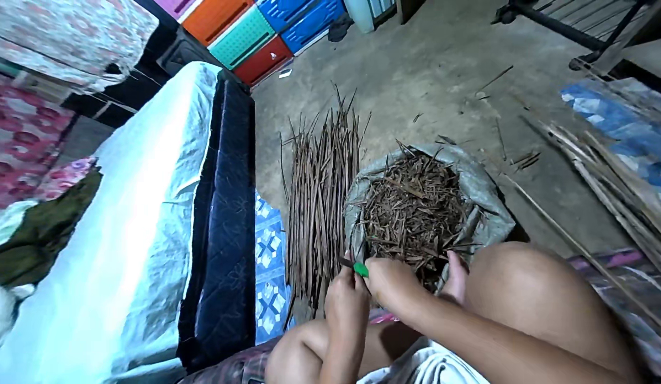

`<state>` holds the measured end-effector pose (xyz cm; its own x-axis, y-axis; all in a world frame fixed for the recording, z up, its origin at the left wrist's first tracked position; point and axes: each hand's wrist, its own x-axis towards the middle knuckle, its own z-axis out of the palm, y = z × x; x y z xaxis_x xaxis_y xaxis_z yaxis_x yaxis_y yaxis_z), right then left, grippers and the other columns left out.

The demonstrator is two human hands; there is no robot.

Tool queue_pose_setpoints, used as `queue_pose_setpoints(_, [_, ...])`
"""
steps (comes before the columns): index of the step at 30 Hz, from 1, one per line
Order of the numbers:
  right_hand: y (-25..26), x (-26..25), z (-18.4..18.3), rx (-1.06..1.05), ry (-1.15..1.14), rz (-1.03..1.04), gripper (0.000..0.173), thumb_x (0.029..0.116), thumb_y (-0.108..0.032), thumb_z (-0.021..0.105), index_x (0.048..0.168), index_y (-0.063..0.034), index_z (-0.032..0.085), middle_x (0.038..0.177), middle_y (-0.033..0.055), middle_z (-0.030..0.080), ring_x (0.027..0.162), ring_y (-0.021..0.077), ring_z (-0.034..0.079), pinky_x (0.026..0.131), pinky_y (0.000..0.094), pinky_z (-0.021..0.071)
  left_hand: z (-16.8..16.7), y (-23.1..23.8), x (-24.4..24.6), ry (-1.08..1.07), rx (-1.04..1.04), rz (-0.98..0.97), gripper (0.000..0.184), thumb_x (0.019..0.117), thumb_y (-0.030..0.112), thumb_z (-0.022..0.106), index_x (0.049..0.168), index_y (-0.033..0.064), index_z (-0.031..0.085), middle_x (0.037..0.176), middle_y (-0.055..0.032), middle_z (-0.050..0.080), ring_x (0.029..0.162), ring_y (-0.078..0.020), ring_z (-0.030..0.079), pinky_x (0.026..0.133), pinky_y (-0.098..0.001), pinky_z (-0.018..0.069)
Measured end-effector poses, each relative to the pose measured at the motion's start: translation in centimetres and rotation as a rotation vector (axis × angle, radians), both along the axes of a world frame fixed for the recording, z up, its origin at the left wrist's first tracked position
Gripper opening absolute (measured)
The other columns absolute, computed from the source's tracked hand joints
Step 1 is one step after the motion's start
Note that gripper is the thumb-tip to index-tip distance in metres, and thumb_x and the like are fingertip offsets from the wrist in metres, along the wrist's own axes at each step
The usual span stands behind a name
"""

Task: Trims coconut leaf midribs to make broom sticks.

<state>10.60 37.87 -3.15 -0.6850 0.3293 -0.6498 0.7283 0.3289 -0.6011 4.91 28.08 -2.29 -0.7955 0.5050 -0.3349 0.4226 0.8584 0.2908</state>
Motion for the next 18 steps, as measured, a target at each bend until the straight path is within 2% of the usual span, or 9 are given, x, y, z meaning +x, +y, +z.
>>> queue_pose_setpoints(1, [0.0,0.1,-0.1,0.001,0.005,-0.004,0.032,0.1076,-0.026,0.051,0.124,-0.0019,0.065,0.122,0.0216,0.069,0.117,0.0401,0.067,0.094,0.0607,0.0524,0.3,-0.2,-0.1,0.000,0.010,0.003,0.035,0.1073,0.017,0.049,0.137,0.0078,0.064,0.100,-0.0180,0.074,0.092,-0.0341,0.071,0.086,-0.0556,0.0540])
queue_pose_setpoints(3, [1.8,-0.1,-0.9,0.049,-0.019,-0.088,0.033,0.1074,-0.026,0.052,0.125,-0.0010,0.064,0.123,0.0226,0.069,0.117,0.0414,0.067,0.094,0.0613,0.0522,0.8,-0.5,0.3,-0.017,0.021,-0.028,0.044,0.1070,0.014,0.047,0.150,0.0118,0.054,0.107,-0.0191,0.074,0.095,-0.0351,0.071,0.088,-0.0550,0.0543])
queue_pose_setpoints(6, [4.1,0.0,-0.6,0.097,-0.019,-0.151,0.035,0.1086,-0.028,0.050,0.126,-0.0015,0.064,0.125,0.0228,0.068,0.119,0.0408,0.066,0.095,0.0611,0.0511,1.1,-0.7,0.6,-0.078,0.089,-0.023,0.043,0.1086,0.015,0.046,0.151,0.0140,0.054,0.110,-0.0188,0.074,0.094,-0.0334,0.072,0.089,-0.0541,0.0542])
queue_pose_setpoints(8, [2.4,0.5,0.9,0.059,0.052,-0.046,0.034,0.1072,-0.028,0.052,0.123,-0.0010,0.066,0.121,0.0234,0.069,0.116,0.0411,0.066,0.094,0.0616,0.0514,1.1,-0.9,-0.3,-0.164,0.200,0.033,0.036,0.1094,0.016,0.046,0.140,0.0067,0.062,0.098,-0.0178,0.073,0.084,-0.0284,0.069,0.082,-0.0490,0.0546])
queue_pose_setpoints(10, [0.4,0.7,1.3,0.041,0.077,0.052,0.032,0.1066,-0.026,0.054,0.124,-0.0013,0.065,0.121,0.0224,0.070,0.116,0.0407,0.067,0.094,0.0615,0.0513,0.9,-1.3,-1.1,-0.262,0.342,0.090,0.028,0.1076,0.014,0.046,0.116,-0.0002,0.068,0.072,-0.0064,0.059,0.059,-0.0149,0.055,0.061,-0.0347,0.0493])
queue_pose_setpoints(11, [0.2,0.7,1.1,0.058,0.067,0.049,0.031,0.1059,-0.025,0.055,0.125,-0.0018,0.065,0.121,0.0222,0.070,0.116,0.0409,0.067,0.094,0.0616,0.0513,0.9,-1.6,-1.3,-0.321,0.410,0.118,0.027,0.1073,0.013,0.047,0.115,-0.0015,0.068,0.066,-0.0019,0.056,0.053,-0.0092,0.051,0.054,-0.0281,0.0462])
queue_pose_setpoints(13, [1.5,0.3,0.0,0.118,0.020,-0.035,0.031,0.1054,-0.024,0.056,0.126,-0.0021,0.065,0.123,0.0226,0.070,0.117,0.0418,0.067,0.095,0.0628,0.0514,1.2,-2.1,-1.2,-0.424,0.472,0.164,0.033,0.1077,0.013,0.050,0.134,-0.0012,0.063,0.069,-0.0012,0.058,0.051,-0.0062,0.048,0.052,-0.0241,0.0445])
queue_pose_setpoints(16, [3.3,0.3,-0.4,0.170,-0.033,-0.119,0.034,0.1074,-0.027,0.053,0.127,-0.0017,0.064,0.124,0.0222,0.069,0.118,0.0409,0.067,0.095,0.0615,0.0511,1.2,-2.5,-0.9,-0.512,0.493,0.200,0.033,0.1080,0.012,0.049,0.136,0.0003,0.062,0.068,0.0000,0.056,0.049,-0.0051,0.045,0.049,-0.0225,0.0414])
queue_pose_setpoints(18, [2.0,0.8,0.8,0.144,-0.006,-0.040,0.034,0.1068,-0.028,0.054,0.125,-0.0013,0.065,0.122,0.0230,0.069,0.116,0.0419,0.067,0.094,0.0623,0.0511,0.9,-2.6,-1.1,-0.546,0.518,0.209,0.032,0.1082,0.011,0.048,0.132,-0.0014,0.064,0.065,0.0011,0.054,0.048,-0.0050,0.045,0.048,-0.0224,0.0411])
